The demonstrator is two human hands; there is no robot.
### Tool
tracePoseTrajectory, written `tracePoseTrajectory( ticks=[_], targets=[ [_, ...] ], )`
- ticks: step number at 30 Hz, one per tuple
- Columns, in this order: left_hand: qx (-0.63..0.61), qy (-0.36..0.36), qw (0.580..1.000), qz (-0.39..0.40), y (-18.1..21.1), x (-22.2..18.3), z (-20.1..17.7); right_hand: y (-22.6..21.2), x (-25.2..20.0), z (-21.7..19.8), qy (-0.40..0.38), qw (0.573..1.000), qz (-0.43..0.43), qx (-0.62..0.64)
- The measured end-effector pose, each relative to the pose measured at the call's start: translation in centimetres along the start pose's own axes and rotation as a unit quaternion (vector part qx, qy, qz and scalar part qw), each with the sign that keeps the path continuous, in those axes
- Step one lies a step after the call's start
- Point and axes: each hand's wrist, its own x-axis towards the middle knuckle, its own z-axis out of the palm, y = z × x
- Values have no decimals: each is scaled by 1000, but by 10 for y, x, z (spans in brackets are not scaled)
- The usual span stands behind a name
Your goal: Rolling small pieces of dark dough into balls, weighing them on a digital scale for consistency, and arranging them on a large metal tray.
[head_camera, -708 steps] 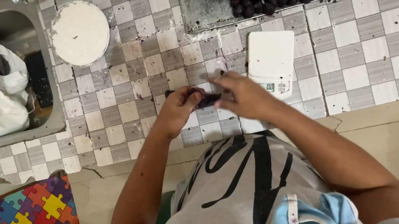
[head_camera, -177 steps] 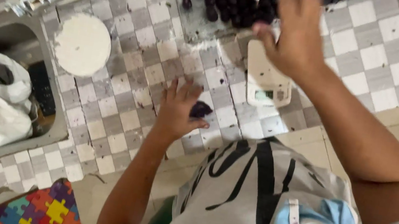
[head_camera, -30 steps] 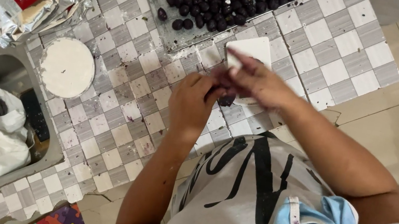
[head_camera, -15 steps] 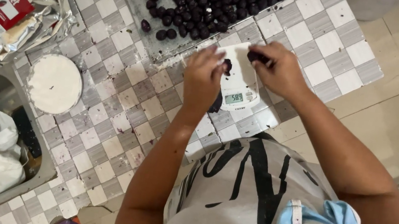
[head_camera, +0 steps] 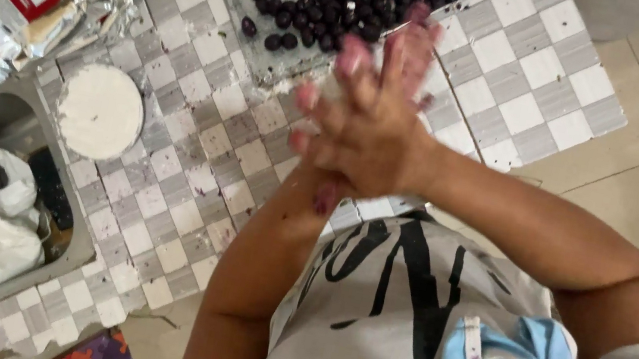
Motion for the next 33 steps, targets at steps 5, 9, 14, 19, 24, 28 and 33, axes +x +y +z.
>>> tracePoseTrajectory(
  ticks=[5, 9, 14, 19, 24, 28, 33],
  targets=[
    [505, 144, 835, 162, -38, -16, 41, 51, -46, 0, -75, 981, 101, -149],
    [175, -240, 943, -149, -18, 0, -30, 74, -29, 2, -55, 977, 114, -169],
    [853, 223, 424, 208, -56, -41, 49, 80, -16, 7, -3, 962, 183, -202],
    [842, 324, 259, 344, -81, -25, 63, 64, -73, 24, -278, 922, 254, -94],
    [801, 395, 210, 397, -61, -17, 57, 61, -119, 48, -329, 927, 175, -39],
    [738, 597, -250, 194, -52, -26, 39, 75, -116, 19, -208, 926, 314, 38],
    [716, 495, -492, 26, -49, -82, 38, 73, -105, -24, -175, 825, 529, 92]
  ],
)
